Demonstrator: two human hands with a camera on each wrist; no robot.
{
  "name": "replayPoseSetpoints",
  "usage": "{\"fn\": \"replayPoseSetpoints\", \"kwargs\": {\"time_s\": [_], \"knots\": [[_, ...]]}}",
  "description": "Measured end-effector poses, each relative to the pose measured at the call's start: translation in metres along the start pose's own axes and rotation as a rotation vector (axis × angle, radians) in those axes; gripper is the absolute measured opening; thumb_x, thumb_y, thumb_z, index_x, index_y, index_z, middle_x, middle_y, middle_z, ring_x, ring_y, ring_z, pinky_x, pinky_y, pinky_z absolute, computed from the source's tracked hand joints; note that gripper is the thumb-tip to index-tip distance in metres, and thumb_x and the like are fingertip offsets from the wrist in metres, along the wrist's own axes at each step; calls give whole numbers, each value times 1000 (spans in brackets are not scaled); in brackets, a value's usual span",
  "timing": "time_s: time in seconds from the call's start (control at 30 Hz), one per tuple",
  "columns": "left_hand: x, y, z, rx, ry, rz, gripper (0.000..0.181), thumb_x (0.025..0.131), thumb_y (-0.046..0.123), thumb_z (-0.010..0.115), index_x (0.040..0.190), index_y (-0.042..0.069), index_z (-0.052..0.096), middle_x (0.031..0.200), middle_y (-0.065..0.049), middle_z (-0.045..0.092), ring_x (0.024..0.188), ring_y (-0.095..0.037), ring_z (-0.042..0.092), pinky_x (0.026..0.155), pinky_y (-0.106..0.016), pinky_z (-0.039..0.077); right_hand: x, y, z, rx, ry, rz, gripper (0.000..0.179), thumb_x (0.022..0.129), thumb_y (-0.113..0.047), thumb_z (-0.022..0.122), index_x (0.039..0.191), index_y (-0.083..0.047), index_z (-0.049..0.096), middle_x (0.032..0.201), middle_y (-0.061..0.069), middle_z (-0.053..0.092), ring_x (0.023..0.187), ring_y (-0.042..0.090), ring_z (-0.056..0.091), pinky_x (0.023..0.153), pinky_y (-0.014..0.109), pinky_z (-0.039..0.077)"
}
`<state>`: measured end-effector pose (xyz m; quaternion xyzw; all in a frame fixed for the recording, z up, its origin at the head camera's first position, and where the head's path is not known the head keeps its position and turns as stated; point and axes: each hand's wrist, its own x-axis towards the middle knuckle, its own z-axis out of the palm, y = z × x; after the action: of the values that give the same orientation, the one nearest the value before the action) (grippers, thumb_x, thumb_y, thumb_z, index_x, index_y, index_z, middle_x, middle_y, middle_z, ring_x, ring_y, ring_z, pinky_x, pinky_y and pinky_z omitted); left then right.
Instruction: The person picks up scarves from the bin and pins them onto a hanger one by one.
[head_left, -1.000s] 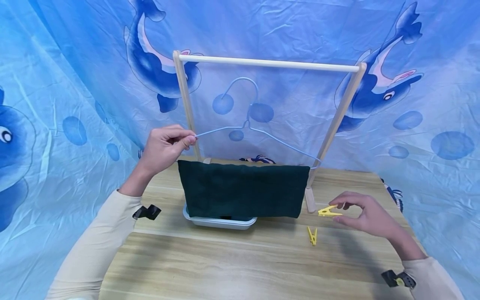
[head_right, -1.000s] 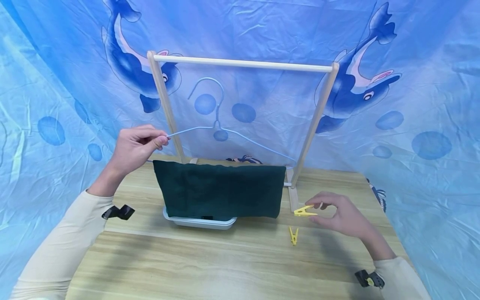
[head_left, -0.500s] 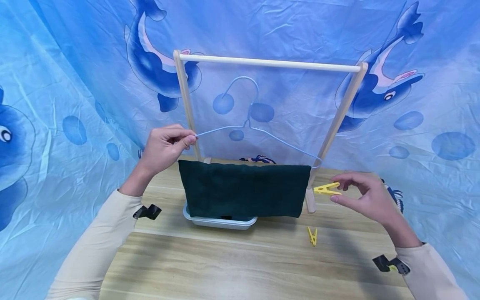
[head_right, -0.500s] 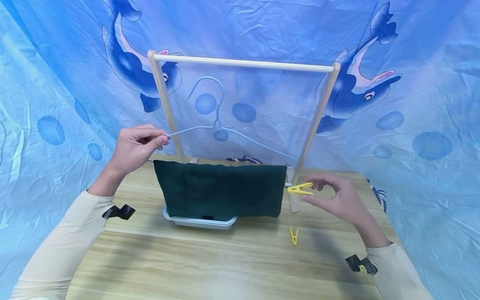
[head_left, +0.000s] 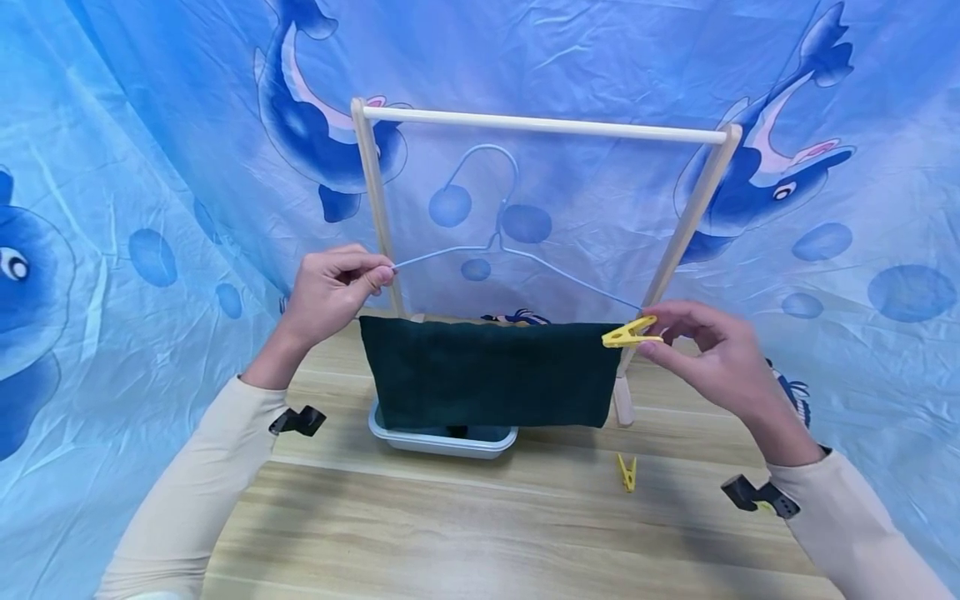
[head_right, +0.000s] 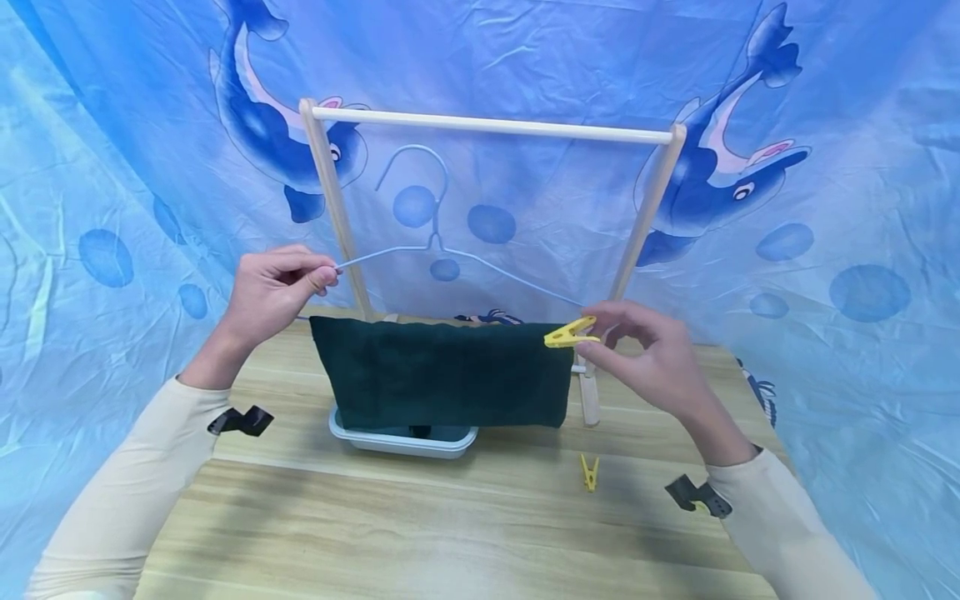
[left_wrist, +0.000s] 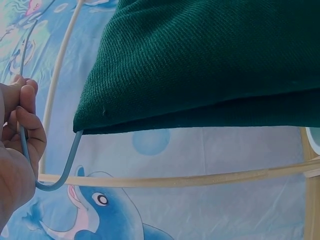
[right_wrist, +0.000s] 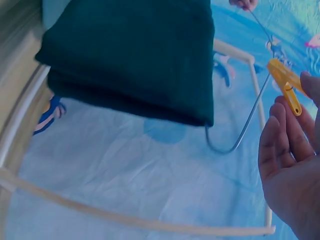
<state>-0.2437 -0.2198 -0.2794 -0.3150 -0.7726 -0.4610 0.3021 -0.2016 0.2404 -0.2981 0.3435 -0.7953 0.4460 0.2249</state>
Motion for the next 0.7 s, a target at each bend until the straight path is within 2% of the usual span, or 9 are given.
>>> {"fn": "replayPoseSetpoints", "kwargs": {"time_s": [0.2, 0.33, 0.47, 0.7], "knots": [[1, 1, -1, -3, 13, 4, 10, 88, -11, 72, 93, -5, 79, 72, -6, 64, 61, -10, 53, 51, -21, 38, 20, -14, 13, -7, 3, -25, 46, 80, 13, 79, 123, -1, 71, 95, 0, 71, 79, 9, 64, 73, 14, 54], [2, 1, 0, -2, 16, 3, 10, 88, -10, 72, 93, -5, 79, 72, -4, 64, 61, -10, 53, 51, -21, 38, 34, -26, 26, 0, -9, 10, 46, 82, 7, 81, 125, -5, 71, 97, 2, 72, 80, 10, 64, 72, 16, 54], [3, 2, 1, -5, 13, -8, 10, 89, -10, 72, 93, -4, 79, 73, -3, 63, 61, -11, 53, 50, -21, 38, 46, -37, 41, 25, -26, 32, 38, 82, 2, 82, 118, -4, 73, 96, 6, 72, 80, 12, 63, 70, 17, 54], [2, 4, 2, -6, 12, -17, 10, 89, -9, 72, 94, -4, 79, 74, -3, 64, 62, -11, 53, 51, -21, 38, 67, -50, 72, 63, -81, -36, 37, 84, -3, 83, 119, -6, 73, 101, 5, 74, 84, 11, 67, 68, 23, 56]]}}
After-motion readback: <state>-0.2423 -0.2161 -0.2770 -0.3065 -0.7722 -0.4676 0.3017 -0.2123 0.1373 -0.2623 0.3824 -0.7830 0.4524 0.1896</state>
